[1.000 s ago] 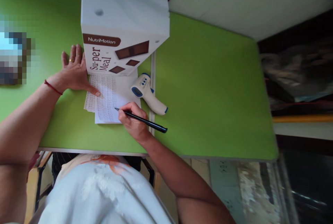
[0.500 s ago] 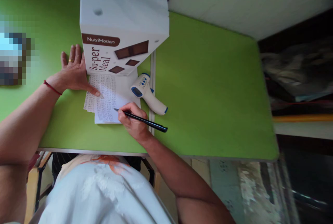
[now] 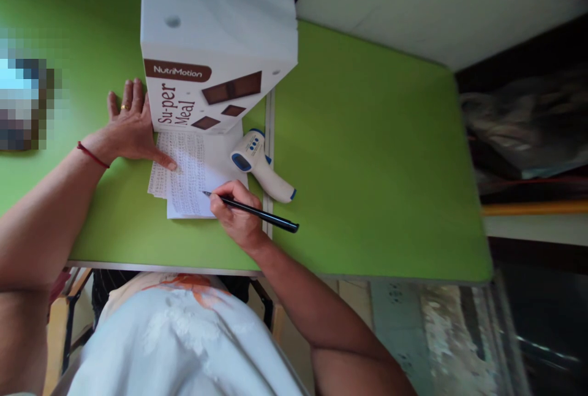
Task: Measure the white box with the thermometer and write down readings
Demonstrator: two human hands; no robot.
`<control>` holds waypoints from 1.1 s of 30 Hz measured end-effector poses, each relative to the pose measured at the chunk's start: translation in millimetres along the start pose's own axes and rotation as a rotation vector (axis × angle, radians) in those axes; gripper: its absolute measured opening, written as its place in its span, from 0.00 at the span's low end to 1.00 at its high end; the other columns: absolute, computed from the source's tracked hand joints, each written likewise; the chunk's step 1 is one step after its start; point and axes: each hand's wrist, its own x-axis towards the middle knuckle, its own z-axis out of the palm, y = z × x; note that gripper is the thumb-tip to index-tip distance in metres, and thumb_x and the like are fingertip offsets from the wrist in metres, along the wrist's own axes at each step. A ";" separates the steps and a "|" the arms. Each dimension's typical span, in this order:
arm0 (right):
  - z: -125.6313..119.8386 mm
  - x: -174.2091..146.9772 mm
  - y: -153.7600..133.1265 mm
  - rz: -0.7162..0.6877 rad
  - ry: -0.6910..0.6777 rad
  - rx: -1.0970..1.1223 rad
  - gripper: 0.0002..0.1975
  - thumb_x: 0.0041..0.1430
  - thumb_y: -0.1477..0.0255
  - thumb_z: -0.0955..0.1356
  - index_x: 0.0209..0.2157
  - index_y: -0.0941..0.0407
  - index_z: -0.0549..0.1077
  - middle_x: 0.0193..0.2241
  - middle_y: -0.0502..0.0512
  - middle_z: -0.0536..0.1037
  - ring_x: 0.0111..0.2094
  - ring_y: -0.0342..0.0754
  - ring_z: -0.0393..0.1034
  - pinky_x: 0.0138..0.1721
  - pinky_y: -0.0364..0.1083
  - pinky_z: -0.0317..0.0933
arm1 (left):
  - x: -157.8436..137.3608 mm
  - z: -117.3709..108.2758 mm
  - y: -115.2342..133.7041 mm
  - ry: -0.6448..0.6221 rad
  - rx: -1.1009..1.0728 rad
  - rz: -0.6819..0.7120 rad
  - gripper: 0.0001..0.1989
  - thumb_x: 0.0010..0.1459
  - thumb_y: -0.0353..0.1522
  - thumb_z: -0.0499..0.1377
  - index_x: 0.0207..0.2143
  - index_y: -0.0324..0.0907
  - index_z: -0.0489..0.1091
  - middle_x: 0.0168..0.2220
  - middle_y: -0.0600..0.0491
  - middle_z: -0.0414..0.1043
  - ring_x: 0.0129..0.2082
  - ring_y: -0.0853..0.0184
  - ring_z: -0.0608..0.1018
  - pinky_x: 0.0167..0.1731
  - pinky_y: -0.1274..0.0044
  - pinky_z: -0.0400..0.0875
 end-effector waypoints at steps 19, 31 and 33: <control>-0.4 0.7 0.2 -0.021 0.018 -0.013 0.06 0.59 0.69 0.67 0.28 0.51 0.68 0.21 0.46 0.74 0.23 0.45 0.69 0.30 0.44 0.67 | 2.8 1.7 -1.7 -0.017 0.048 -0.018 0.91 0.21 0.77 0.56 0.76 0.37 0.20 0.78 0.37 0.18 0.74 0.28 0.25 0.69 0.45 0.21; -0.2 -1.3 5.0 -0.058 0.075 0.002 0.06 0.61 0.70 0.68 0.29 0.51 0.69 0.21 0.44 0.74 0.21 0.43 0.67 0.27 0.43 0.65 | 9.7 9.9 -16.3 -0.006 0.035 0.059 0.86 0.28 0.76 0.58 0.75 0.45 0.16 0.79 0.43 0.18 0.72 0.25 0.21 0.66 0.41 0.17; -0.4 -1.2 4.9 -0.055 0.076 -0.021 0.06 0.61 0.69 0.67 0.29 0.51 0.68 0.21 0.44 0.73 0.22 0.43 0.67 0.27 0.43 0.65 | 10.6 10.8 -16.3 0.000 0.014 0.067 0.87 0.28 0.76 0.58 0.75 0.44 0.16 0.79 0.43 0.18 0.72 0.23 0.21 0.66 0.41 0.16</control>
